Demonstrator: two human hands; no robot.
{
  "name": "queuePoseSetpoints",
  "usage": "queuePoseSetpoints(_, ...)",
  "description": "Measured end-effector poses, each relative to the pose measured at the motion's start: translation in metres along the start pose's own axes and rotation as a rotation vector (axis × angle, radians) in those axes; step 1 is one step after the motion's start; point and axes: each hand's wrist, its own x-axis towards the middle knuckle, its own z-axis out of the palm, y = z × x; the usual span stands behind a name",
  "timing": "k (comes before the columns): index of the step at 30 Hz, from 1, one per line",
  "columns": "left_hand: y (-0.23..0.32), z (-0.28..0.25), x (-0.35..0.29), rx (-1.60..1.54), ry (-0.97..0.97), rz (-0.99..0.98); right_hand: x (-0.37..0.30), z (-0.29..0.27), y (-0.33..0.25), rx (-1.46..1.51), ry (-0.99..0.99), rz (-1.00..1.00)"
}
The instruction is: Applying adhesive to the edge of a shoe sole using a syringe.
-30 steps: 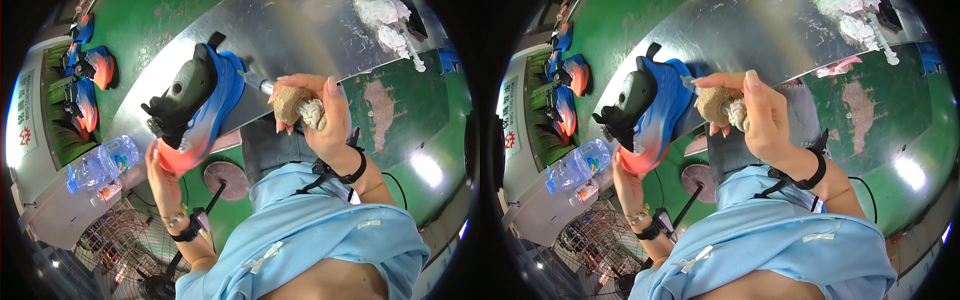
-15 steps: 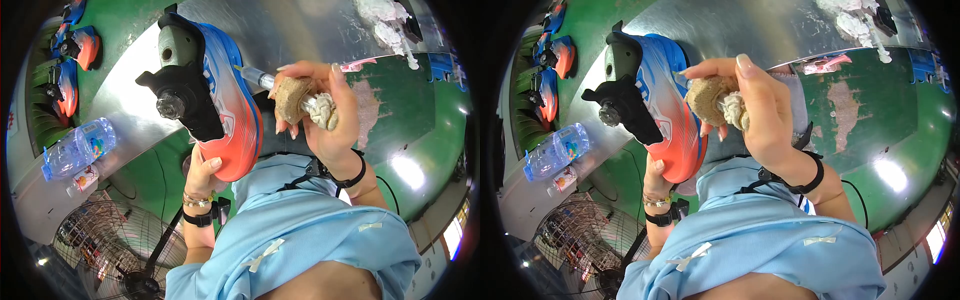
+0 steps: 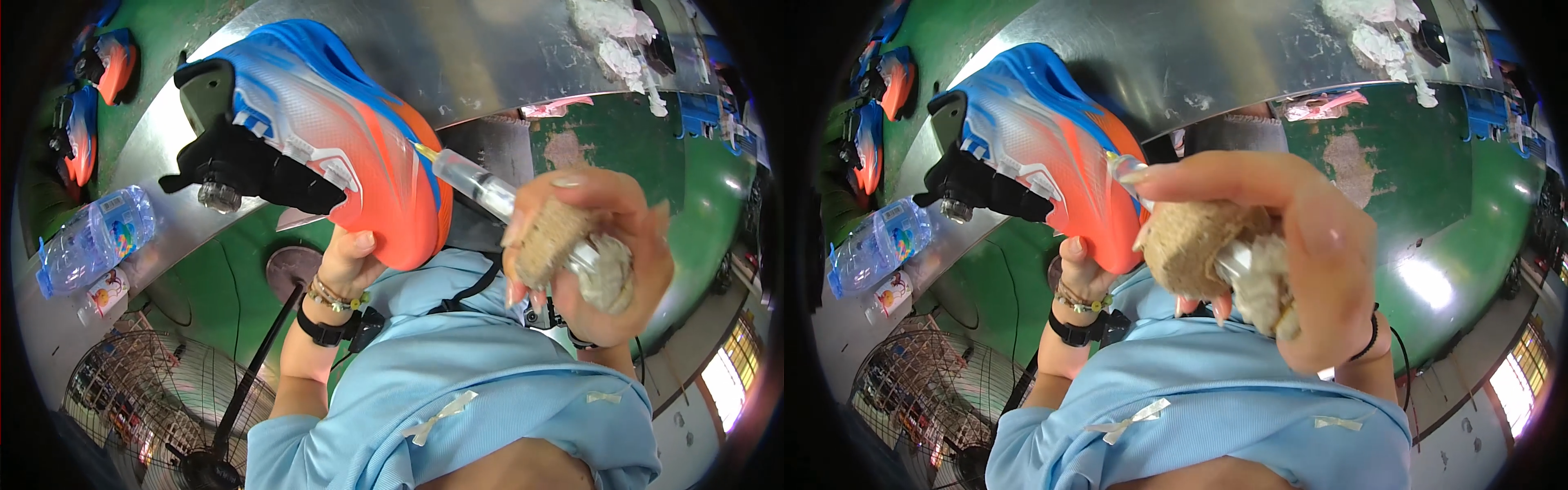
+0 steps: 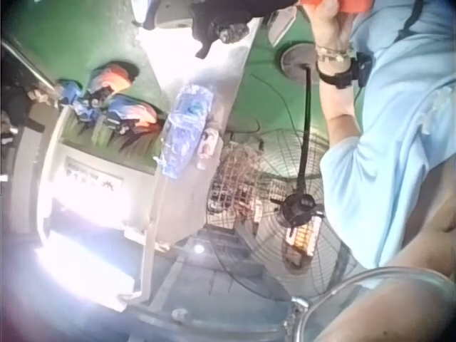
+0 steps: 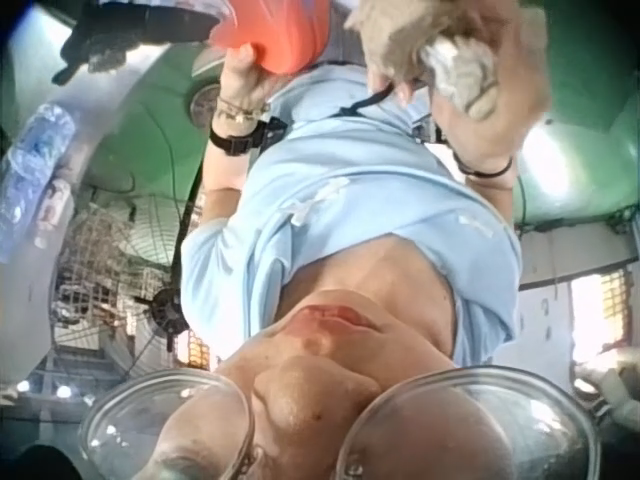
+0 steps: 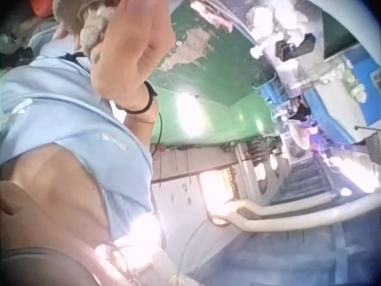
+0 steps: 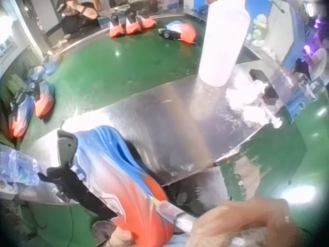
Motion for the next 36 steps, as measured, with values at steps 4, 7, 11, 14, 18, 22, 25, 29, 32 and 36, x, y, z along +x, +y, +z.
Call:
queuePoseSetpoints(4,-0.015,0.024,0.034,-0.089,-0.068,0.081,-0.015,-0.001,-0.017,0.009,0.100,-0.037)
queuePoseSetpoints(7,-0.017,0.033,0.054,-0.047,-0.032,0.095,-0.023,-0.009,-0.024,0.083,0.152,-0.075)
queuePoseSetpoints(11,-0.017,0.045,0.076,-0.087,-0.090,0.103,-0.030,-0.020,-0.027,0.264,0.203,-0.145)
queuePoseSetpoints(14,-0.014,0.054,0.087,-0.027,-0.099,0.148,-0.031,-0.026,-0.042,0.097,0.149,-0.013)
queuePoseSetpoints(18,-0.012,0.055,0.099,-0.016,-0.141,0.149,-0.031,-0.020,-0.035,0.026,0.151,-0.078)
queuePoseSetpoints(22,-0.009,0.059,0.108,0.008,-0.156,0.177,-0.027,-0.017,-0.028,-0.069,0.098,-0.190)
queuePoseSetpoints(25,-0.005,0.060,0.115,0.018,-0.177,0.192,-0.023,-0.014,-0.024,-0.088,0.084,-0.237)
queuePoseSetpoints(29,-0.003,0.071,0.124,0.044,-0.214,0.238,-0.020,-0.010,-0.024,-0.128,0.048,-0.296)
queuePoseSetpoints(32,-0.001,0.080,0.126,0.073,-0.211,0.337,-0.018,-0.001,-0.013,-0.140,0.093,-0.373)
queuePoseSetpoints(36,0.005,0.105,0.122,0.033,-0.164,0.425,-0.010,-0.010,-0.010,-0.171,-0.043,-0.429)
